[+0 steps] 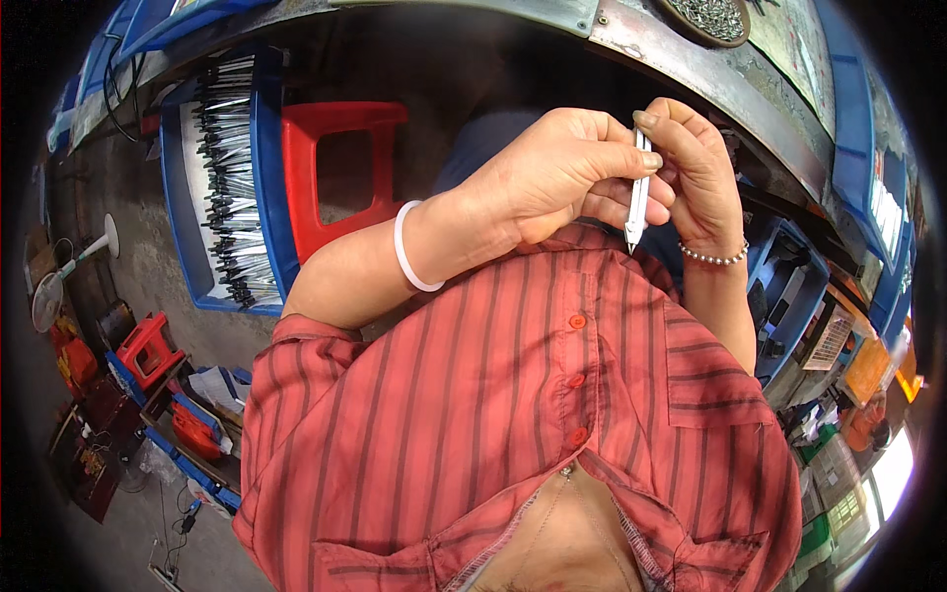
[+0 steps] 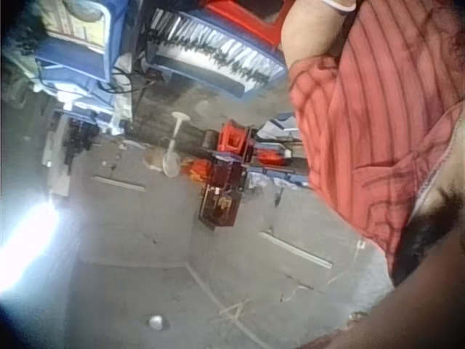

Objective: Assembling small metal and plastic mechanical components at a workbench.

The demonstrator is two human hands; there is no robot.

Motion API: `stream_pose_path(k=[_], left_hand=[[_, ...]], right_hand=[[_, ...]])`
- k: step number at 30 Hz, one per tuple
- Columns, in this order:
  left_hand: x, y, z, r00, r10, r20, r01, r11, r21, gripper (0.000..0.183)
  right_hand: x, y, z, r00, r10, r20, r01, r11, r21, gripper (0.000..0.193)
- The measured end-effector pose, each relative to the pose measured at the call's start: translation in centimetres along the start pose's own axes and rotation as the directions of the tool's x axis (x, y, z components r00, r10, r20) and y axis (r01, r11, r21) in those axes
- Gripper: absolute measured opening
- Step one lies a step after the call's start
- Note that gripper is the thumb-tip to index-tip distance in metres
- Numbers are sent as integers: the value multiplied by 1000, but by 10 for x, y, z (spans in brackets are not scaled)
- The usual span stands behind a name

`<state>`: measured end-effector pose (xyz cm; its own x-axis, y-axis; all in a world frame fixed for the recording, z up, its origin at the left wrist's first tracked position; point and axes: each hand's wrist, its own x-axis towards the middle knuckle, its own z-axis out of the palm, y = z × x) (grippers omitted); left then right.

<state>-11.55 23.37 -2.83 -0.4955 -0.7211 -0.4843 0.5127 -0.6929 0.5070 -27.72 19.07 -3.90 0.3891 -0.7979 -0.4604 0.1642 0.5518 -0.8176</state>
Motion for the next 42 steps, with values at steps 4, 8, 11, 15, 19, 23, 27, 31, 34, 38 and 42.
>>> stream_pose_path(k=[4, 8, 11, 15, 19, 23, 27, 31, 34, 38, 42], left_hand=[[1, -1, -1, 1000, -14, 3, 14, 1000, -21, 17], [0, 1, 4, 1000, 1, -15, -1, 999, 32, 17], [-2, 2, 12, 996, 84, -24, -81, 989, 127, 18], [-3, 0, 24, 986, 162, -31, -159, 984, 80, 18], [-2, -2, 29, 993, 115, -39, -120, 971, -207, 38], [1, -2, 31, 995, 72, 70, -43, 934, -354, 34], [-5, 0, 28, 989, 55, 135, -5, 939, -344, 32], [-15, -3, 20, 970, 142, 198, -74, 945, -317, 31], [-19, -8, 14, 967, 139, 212, -73, 954, -292, 30], [-23, -15, 11, 972, 121, 202, -66, 964, -257, 29], [-25, -20, 9, 977, 113, 181, -73, 974, -213, 29]], right_hand=[[1, 3, -3, 1000, 12, 17, -12, 1000, 14, 13], [-2, 1, -1, 1000, -15, 17, 15, 999, 44, 14], [-4, -2, -1, 997, -76, 8, 76, 996, 43, 14], [-5, 2, 1, 968, -249, 22, 240, 951, 196, 8], [-13, -9, 9, 955, -288, 69, 279, 953, 121, 9], [-21, -26, 10, 959, -264, 105, 257, 964, 70, 10], [-20, -43, 3, 938, -269, 217, 307, 937, -164, 9], [4, -95, -21, 861, -507, 46, 424, 662, -619, 12], [54, -147, -60, 706, -708, -6, 423, 429, -798, 17], [128, -191, -105, 729, -682, 56, 97, 23, -995, 21], [179, -206, -123, 825, -563, 58, -32, -148, -988, 22]])
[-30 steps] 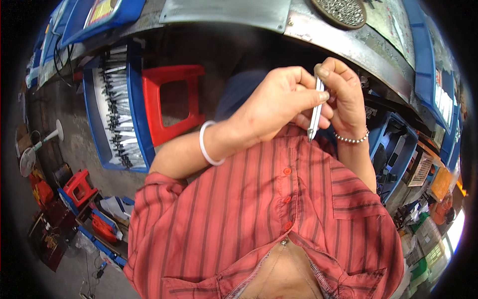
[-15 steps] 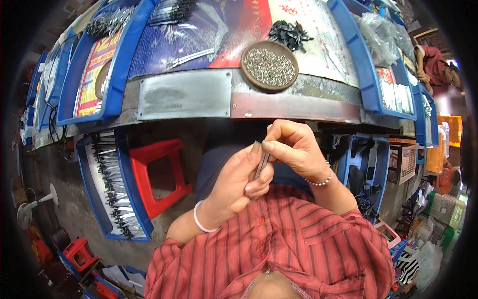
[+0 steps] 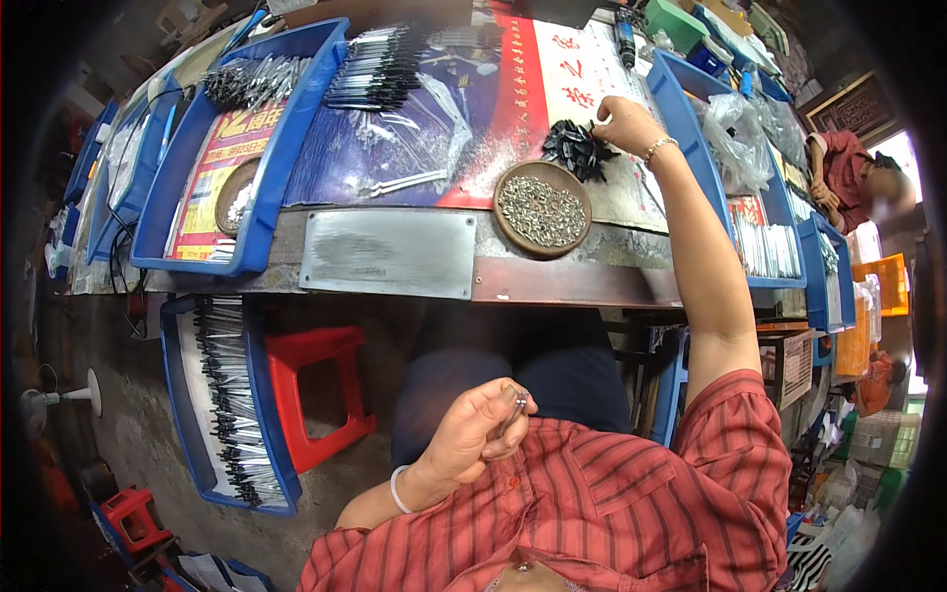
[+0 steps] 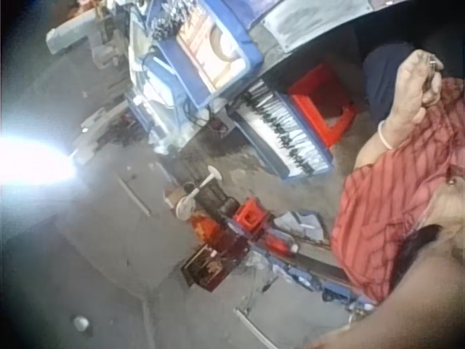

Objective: Assembling small metal and plastic mechanical components at a workbench.

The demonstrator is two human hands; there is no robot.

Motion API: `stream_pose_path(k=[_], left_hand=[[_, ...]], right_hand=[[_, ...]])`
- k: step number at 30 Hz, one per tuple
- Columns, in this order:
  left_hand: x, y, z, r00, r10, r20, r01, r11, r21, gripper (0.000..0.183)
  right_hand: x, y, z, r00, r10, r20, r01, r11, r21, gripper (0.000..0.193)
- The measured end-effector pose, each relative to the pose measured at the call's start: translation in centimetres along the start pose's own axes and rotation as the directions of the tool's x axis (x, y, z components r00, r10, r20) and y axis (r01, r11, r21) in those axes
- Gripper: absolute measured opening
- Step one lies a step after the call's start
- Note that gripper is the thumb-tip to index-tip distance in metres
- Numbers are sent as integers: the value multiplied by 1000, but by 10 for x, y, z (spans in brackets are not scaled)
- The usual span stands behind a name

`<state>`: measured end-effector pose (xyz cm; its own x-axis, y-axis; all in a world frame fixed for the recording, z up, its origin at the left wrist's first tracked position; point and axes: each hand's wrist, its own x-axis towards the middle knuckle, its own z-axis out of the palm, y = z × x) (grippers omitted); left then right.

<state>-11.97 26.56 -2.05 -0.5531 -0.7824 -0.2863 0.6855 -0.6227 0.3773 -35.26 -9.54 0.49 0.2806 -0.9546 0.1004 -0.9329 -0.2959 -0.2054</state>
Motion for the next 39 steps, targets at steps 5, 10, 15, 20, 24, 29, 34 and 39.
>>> stream_pose_path(k=[5, 10, 15, 20, 24, 29, 34, 39], left_hand=[[3, -1, -2, 1000, -30, 7, 30, 1000, -2, 29], [5, -1, -2, 1000, -27, -3, 27, 999, 37, 30], [9, 4, -2, 998, 45, -51, -43, 998, 39, 30], [22, 10, 1, 995, 84, -51, -82, 995, 51, 29], [30, 15, 9, 997, 55, -62, -52, 998, 37, 30], [31, 6, 7, 996, 50, -74, -55, 996, -65, 28], [29, 2, 5, 997, 17, -81, -24, 996, -87, 27], [27, -3, 1, 998, -11, -69, -1, 985, -173, 28]], right_hand=[[27, 3, 10, 986, 26, 165, -7, 993, -115, 21], [11, -7, -6, 995, -25, 92, 20, 998, 57, 25], [-89, -75, -47, 985, -73, 158, -92, 551, 830, 25], [-180, -120, -28, 897, -167, 409, -396, 103, 912, 17], [-212, -128, -4, 839, -182, 513, -536, -108, 837, 20], [-222, -131, 14, 818, -129, 560, -575, -182, 798, 18], [-228, -135, 15, 774, -188, 604, -632, -201, 748, 17], [-237, -139, 20, 814, -194, 547, -572, -107, 813, 16]])
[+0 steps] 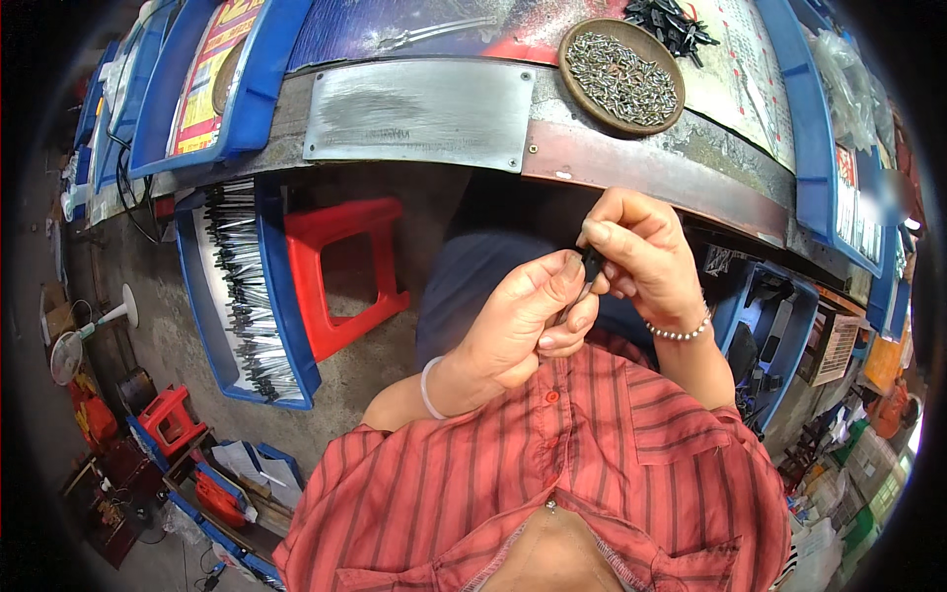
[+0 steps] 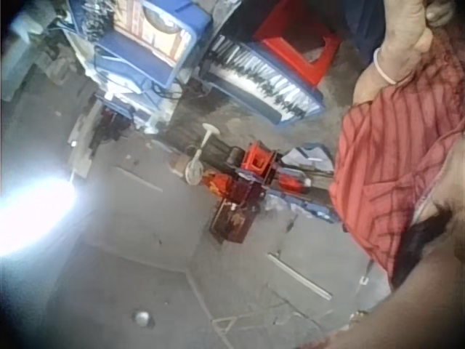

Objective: Assembling small metal and plastic mechanical components at a workbench.

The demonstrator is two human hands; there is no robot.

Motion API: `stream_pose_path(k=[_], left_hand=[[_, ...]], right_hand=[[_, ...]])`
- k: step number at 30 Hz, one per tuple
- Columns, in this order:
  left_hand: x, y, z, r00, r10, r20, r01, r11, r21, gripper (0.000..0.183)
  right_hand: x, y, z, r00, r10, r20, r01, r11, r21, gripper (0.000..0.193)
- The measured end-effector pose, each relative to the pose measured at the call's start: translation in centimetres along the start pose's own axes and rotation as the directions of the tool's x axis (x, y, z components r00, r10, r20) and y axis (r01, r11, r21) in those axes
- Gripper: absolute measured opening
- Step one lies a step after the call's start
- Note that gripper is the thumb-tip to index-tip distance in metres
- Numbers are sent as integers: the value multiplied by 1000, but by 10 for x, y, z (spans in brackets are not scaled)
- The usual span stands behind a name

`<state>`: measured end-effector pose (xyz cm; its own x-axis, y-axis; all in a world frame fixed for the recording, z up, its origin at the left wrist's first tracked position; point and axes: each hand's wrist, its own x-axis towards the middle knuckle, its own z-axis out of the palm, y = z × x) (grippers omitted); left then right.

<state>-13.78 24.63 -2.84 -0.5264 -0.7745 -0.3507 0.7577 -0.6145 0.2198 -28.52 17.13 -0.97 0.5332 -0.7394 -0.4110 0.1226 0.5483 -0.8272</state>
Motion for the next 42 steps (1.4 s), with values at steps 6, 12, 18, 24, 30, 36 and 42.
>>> stream_pose_path(k=[6, 12, 18, 24, 30, 36, 42], left_hand=[[-2, 1, -5, 999, -36, 5, 36, 993, -109, 28], [6, 3, -5, 994, -104, 35, 109, 978, -179, 29], [8, 4, -5, 994, -95, 49, 105, 954, -281, 28], [6, 8, -5, 992, -98, 81, 114, 966, -231, 32], [8, 8, -1, 992, -92, 88, 114, 951, -288, 31], [10, 6, 1, 993, -37, 116, 71, 952, -298, 33], [13, 11, 2, 992, 0, 127, 37, 955, -293, 34]], right_hand=[[-8, 13, 16, 984, -153, -95, 134, 975, -179, 15], [-6, 21, 13, 968, -186, -166, 186, 982, -15, 15], [2, 6, 9, 994, -76, -73, 83, 992, 96, 18], [8, -3, 5, 999, -8, 40, 4, 994, 109, 19], [10, -6, 5, 999, -24, 49, 18, 992, 122, 18], [10, -8, 10, 997, -78, 24, 75, 992, 101, 18], [15, -13, 13, 994, -109, 2, 108, 989, 100, 18]])
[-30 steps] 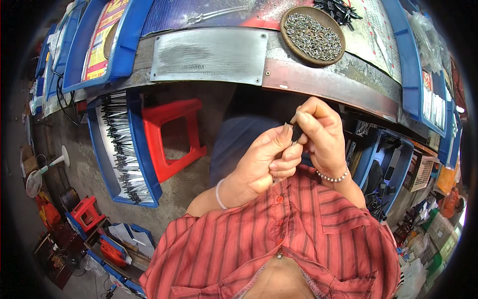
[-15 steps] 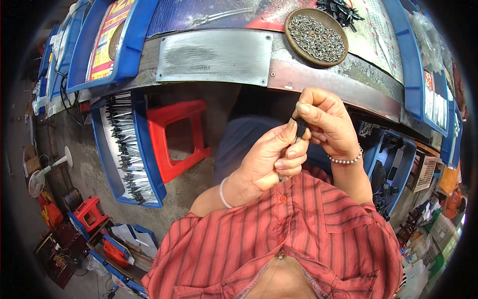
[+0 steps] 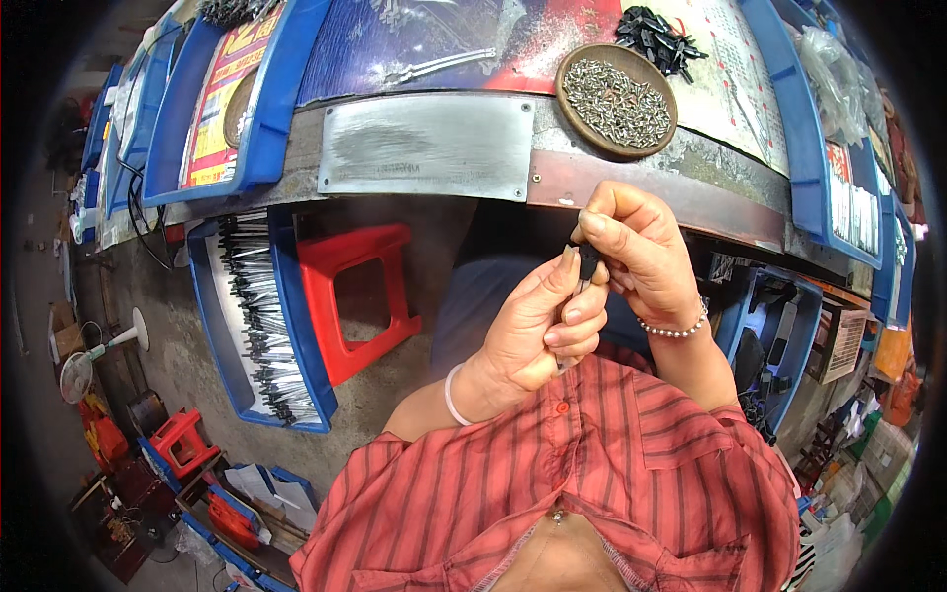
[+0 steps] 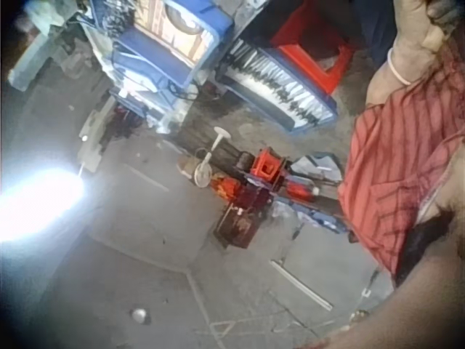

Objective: Assembling small metal and plastic mechanical components at a workbench.

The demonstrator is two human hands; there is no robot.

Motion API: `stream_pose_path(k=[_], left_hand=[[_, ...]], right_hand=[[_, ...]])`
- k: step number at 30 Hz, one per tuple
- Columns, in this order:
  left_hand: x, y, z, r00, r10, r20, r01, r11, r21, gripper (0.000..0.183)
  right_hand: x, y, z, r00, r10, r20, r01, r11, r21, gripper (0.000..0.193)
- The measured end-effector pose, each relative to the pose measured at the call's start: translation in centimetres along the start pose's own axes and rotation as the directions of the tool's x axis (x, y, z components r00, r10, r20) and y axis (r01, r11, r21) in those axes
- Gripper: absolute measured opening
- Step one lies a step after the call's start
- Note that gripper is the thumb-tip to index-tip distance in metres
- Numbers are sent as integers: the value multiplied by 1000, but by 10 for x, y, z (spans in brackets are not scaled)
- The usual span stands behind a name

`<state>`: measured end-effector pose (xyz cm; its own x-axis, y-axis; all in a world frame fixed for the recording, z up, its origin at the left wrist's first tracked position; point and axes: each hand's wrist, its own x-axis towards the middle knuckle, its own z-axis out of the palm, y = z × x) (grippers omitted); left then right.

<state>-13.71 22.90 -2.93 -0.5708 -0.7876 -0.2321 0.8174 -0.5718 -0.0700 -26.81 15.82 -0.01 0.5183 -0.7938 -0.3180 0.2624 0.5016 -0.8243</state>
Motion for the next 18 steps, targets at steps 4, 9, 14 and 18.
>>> stream_pose_path(k=[4, 9, 14, 18], left_hand=[[3, 8, 7, 1000, 11, -4, -11, 1000, 28, 30], [9, 22, 15, 998, 38, 40, -42, 993, 106, 30], [15, 37, 24, 998, 53, 38, -56, 994, 98, 31], [19, 51, 27, 995, 60, 78, -72, 984, 162, 31]], right_hand=[[11, -7, -3, 999, 6, 44, -4, 999, -44, 20], [27, -25, 2, 990, 39, 136, -26, 995, -94, 22], [38, -29, 5, 991, -69, 118, 80, 993, -90, 20], [47, -44, -4, 958, -287, -14, 254, 869, -424, 16]])
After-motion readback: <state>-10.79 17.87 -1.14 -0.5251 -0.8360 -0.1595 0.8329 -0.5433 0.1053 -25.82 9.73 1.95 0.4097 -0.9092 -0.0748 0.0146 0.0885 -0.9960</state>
